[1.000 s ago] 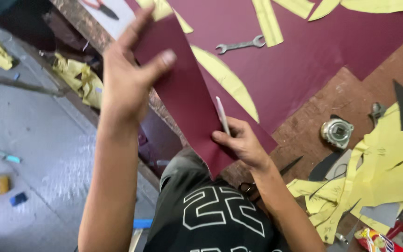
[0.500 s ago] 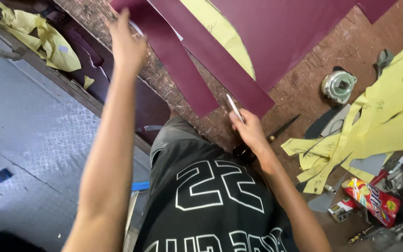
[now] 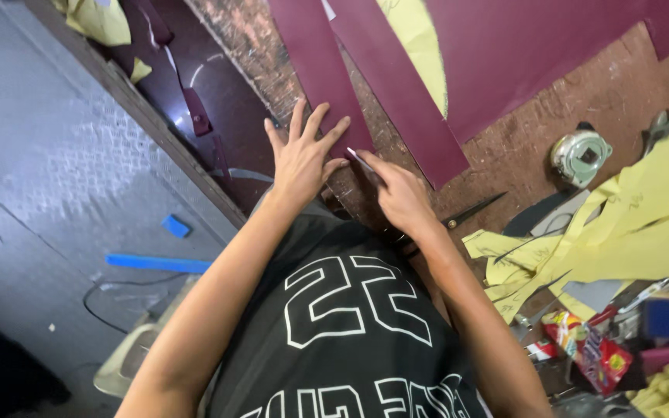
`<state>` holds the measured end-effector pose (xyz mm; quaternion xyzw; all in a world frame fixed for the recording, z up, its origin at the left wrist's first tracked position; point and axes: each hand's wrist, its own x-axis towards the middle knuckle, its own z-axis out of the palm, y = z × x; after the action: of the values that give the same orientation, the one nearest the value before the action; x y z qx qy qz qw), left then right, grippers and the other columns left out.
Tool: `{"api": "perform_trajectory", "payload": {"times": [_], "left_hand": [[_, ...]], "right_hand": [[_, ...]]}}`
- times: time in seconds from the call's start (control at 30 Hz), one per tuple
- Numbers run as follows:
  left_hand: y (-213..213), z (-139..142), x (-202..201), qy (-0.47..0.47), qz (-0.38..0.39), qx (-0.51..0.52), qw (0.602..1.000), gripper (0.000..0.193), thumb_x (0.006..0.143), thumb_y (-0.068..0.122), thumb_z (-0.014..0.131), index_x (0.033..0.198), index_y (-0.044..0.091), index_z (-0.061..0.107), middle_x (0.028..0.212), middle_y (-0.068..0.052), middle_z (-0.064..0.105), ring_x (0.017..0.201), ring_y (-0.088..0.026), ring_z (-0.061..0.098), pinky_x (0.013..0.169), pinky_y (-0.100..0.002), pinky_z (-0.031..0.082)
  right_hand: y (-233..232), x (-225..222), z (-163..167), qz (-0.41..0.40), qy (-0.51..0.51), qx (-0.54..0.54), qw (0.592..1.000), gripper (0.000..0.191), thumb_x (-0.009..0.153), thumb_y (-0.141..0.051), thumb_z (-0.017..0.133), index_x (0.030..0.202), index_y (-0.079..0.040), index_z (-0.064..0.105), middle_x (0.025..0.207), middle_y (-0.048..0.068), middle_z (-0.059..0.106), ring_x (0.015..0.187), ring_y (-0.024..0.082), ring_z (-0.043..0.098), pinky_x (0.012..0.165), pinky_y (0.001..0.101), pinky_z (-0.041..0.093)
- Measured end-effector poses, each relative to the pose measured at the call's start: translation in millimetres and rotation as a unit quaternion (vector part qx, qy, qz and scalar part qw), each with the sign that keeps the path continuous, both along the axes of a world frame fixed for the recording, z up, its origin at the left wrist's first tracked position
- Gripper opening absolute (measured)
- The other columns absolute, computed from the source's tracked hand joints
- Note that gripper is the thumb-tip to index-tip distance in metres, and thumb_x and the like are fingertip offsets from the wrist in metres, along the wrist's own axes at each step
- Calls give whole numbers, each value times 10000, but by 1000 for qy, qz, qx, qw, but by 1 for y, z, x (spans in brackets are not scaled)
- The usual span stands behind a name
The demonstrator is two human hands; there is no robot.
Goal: The person traces around yellow paper pattern pieces with a white marker onto maroon vinyl on the work table, then cuts white paper strips and pattern pieces with scissors. They reposition the patterns and vinyl between cuts and occasionally move pliers and a wrench aside while working.
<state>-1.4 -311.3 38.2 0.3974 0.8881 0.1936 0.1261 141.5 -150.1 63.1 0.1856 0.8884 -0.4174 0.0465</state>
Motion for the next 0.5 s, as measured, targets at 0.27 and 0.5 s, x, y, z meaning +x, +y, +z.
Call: {"api": "perform_trajectory", "payload": {"times": [0.27, 0.5], "left_hand": [[6, -2, 5, 28, 18, -28, 999, 756, 734, 447, 817, 1446, 347, 585, 1541, -40, 404, 1491, -346, 247, 1031, -858, 216], [6, -1, 3, 29, 15, -37, 999, 741, 733, 439, 818, 1433, 346, 595, 1536, -42, 405, 1478, -361, 245, 1025, -862, 210]], "right_hand": [[-8, -28, 17, 39, -112, 104, 987, 483, 966, -123, 566, 1415, -298, 604, 1059, 151, 694, 972, 400, 677, 826, 516, 530], [-10, -19, 24, 76, -134, 177, 972, 556, 891, -95, 573, 1387, -341, 630, 1014, 146, 686, 861, 415, 688, 774, 536, 547]]}}
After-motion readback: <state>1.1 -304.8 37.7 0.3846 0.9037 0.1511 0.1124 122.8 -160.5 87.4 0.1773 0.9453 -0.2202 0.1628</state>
